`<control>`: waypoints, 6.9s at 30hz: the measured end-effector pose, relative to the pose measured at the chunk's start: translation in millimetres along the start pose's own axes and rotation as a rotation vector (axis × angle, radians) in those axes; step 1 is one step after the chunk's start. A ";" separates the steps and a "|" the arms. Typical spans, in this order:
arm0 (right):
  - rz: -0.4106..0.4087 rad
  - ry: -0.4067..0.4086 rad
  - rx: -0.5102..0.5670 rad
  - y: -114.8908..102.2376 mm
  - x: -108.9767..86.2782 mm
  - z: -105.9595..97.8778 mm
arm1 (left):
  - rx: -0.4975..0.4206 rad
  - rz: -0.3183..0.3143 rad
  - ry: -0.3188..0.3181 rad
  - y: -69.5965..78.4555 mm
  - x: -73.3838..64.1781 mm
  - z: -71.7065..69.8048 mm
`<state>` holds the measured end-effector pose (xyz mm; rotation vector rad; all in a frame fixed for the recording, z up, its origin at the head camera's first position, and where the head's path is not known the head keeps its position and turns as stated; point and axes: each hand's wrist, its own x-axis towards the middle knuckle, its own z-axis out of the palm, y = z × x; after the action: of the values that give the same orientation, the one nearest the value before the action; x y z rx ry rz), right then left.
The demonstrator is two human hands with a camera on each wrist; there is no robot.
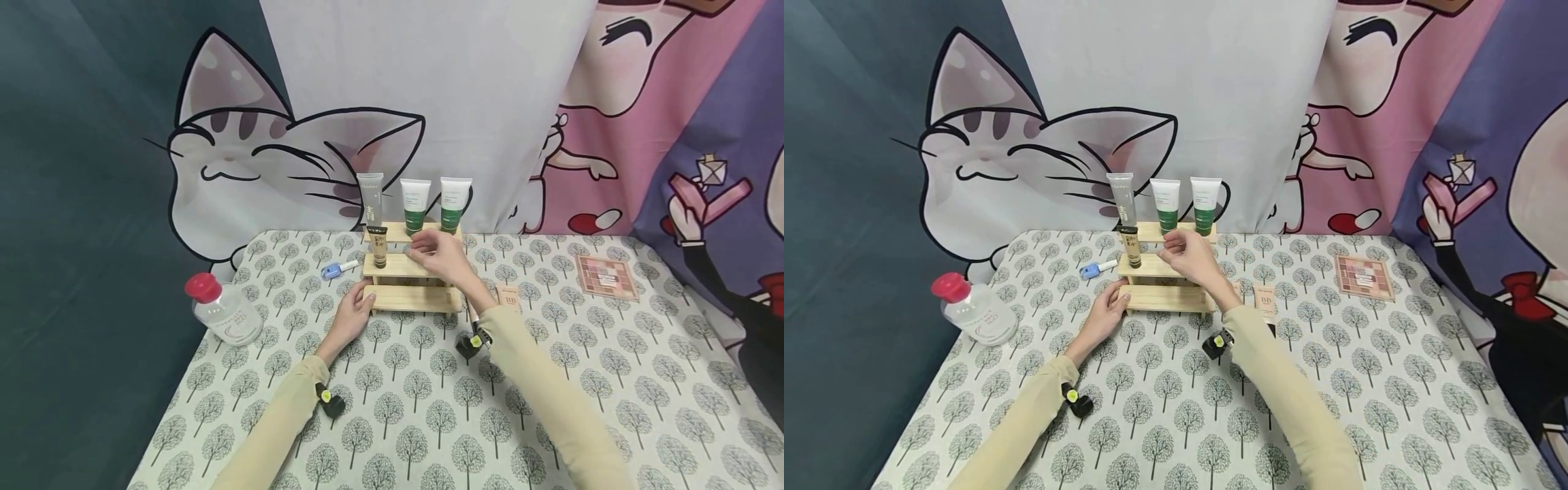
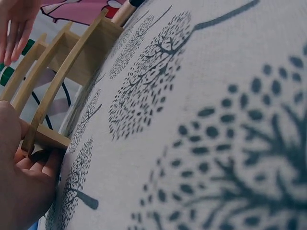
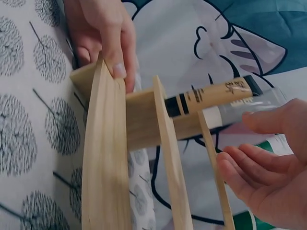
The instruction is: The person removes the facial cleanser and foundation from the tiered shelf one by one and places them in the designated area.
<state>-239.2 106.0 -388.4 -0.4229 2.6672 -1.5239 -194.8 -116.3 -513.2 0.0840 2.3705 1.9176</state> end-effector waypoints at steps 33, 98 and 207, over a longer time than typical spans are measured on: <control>-0.092 0.060 0.007 -3.1 23.7 58.4 | -0.005 0.008 -0.002 0.7 -0.1 -0.3; 0.184 0.410 -0.037 94.1 -96.4 -106.8 | -0.002 -0.004 -0.002 -1.4 0.6 0.1; 0.056 0.296 0.101 37.9 24.8 -65.0 | 0.014 0.027 -0.002 -1.5 0.0 -0.6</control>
<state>-282.1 172.4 -384.7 -0.1241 2.7650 -1.8223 -194.9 -117.2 -514.5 0.1190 2.3935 1.9121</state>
